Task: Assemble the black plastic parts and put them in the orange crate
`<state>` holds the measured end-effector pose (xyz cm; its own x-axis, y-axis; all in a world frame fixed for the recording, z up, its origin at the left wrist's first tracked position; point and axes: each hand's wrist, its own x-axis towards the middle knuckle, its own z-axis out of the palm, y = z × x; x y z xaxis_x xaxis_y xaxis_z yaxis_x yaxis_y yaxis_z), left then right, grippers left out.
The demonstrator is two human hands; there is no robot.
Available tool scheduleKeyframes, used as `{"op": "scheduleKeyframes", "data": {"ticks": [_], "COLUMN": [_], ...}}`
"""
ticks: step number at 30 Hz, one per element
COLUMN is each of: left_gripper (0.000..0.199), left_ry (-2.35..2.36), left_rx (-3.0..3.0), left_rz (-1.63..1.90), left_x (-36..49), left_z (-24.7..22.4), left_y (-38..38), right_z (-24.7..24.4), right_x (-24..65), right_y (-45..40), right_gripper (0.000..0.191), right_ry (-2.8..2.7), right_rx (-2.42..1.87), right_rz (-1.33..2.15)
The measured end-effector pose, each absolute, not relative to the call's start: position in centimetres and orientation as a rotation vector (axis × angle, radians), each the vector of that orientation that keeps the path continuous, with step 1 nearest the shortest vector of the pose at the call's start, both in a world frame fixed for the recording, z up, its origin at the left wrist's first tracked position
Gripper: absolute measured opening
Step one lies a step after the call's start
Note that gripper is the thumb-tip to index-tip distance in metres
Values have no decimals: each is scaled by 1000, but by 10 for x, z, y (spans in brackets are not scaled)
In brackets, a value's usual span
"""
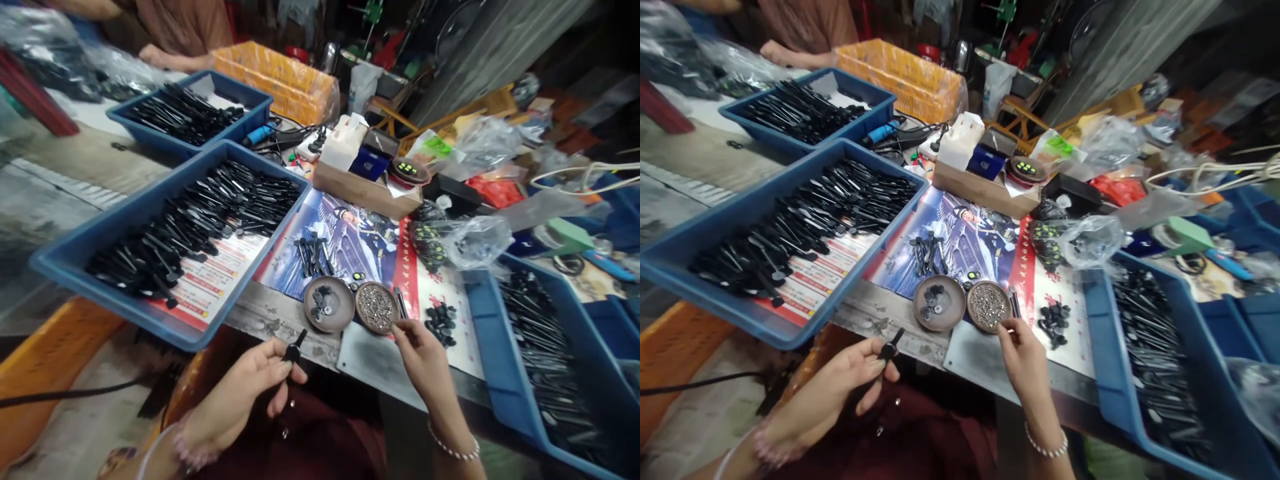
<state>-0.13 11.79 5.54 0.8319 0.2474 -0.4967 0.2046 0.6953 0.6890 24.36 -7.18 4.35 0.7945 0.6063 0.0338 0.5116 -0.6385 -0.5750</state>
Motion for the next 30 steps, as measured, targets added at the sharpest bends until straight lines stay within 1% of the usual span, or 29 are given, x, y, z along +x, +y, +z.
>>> {"op": "scheduleKeyframes", "data": {"ticks": [5, 14, 18, 23, 30], "left_gripper": [23, 24, 24, 28, 24], "left_ry": [567, 589, 607, 632, 646], "left_rx": [729, 743, 745, 735, 693], "left_rz": [16, 45, 46, 64, 78], "left_x": [5, 5, 6, 8, 8], "left_z": [63, 67, 66, 64, 58], "left_y": [107, 102, 100, 99, 100], "right_z": [33, 20, 17, 17, 20], "right_x": [275, 291, 293, 293, 292], "right_y": [-54, -25, -24, -27, -34], "right_gripper": [27, 12, 13, 16, 20], "right_ry": [-1055, -1280, -1286, -1265, -1018], "right_rx": [-2522, -2786, -2842, -2813, -2706], "right_rz": [213, 223, 234, 224, 161]}}
